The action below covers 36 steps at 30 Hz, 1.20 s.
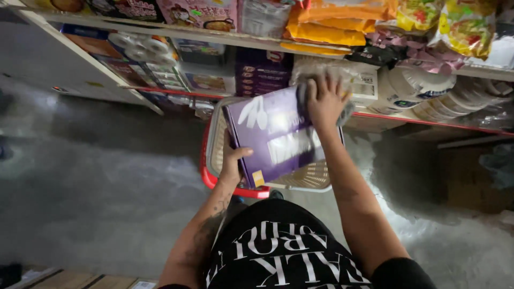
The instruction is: Wiping down boxes of cutlery sets and bundles of chopsticks with a cloth and placing them into a shopping basket in a grocery store.
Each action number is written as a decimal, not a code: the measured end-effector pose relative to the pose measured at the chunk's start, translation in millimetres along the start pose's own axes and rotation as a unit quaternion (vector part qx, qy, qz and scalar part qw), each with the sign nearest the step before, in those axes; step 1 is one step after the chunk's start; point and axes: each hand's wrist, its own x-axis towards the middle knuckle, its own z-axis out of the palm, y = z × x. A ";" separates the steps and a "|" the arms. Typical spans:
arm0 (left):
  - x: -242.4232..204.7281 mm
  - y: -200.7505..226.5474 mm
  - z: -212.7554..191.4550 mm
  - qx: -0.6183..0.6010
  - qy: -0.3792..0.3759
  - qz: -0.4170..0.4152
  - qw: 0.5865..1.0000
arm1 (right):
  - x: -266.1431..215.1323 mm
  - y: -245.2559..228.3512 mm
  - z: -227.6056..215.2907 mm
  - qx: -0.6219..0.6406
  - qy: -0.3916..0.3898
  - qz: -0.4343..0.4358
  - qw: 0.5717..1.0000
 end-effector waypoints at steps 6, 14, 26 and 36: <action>45.2 7.3 -30.3 -0.054 0.019 0.004 0.998 | -73.5 -93.5 -25.2 0.061 -0.072 -0.173 0.980; 35.3 59.5 -43.2 -0.036 -0.035 -0.056 0.997 | 13.1 18.9 24.4 0.008 -0.118 -0.001 0.993; 80.5 36.9 -144.3 -0.032 0.045 -0.127 0.990 | -148.1 132.2 81.8 0.581 -0.294 0.439 0.619; 95.3 -0.3 -143.9 -0.193 -0.067 -0.267 0.942 | -55.7 -0.6 -17.7 0.825 -0.125 0.311 0.454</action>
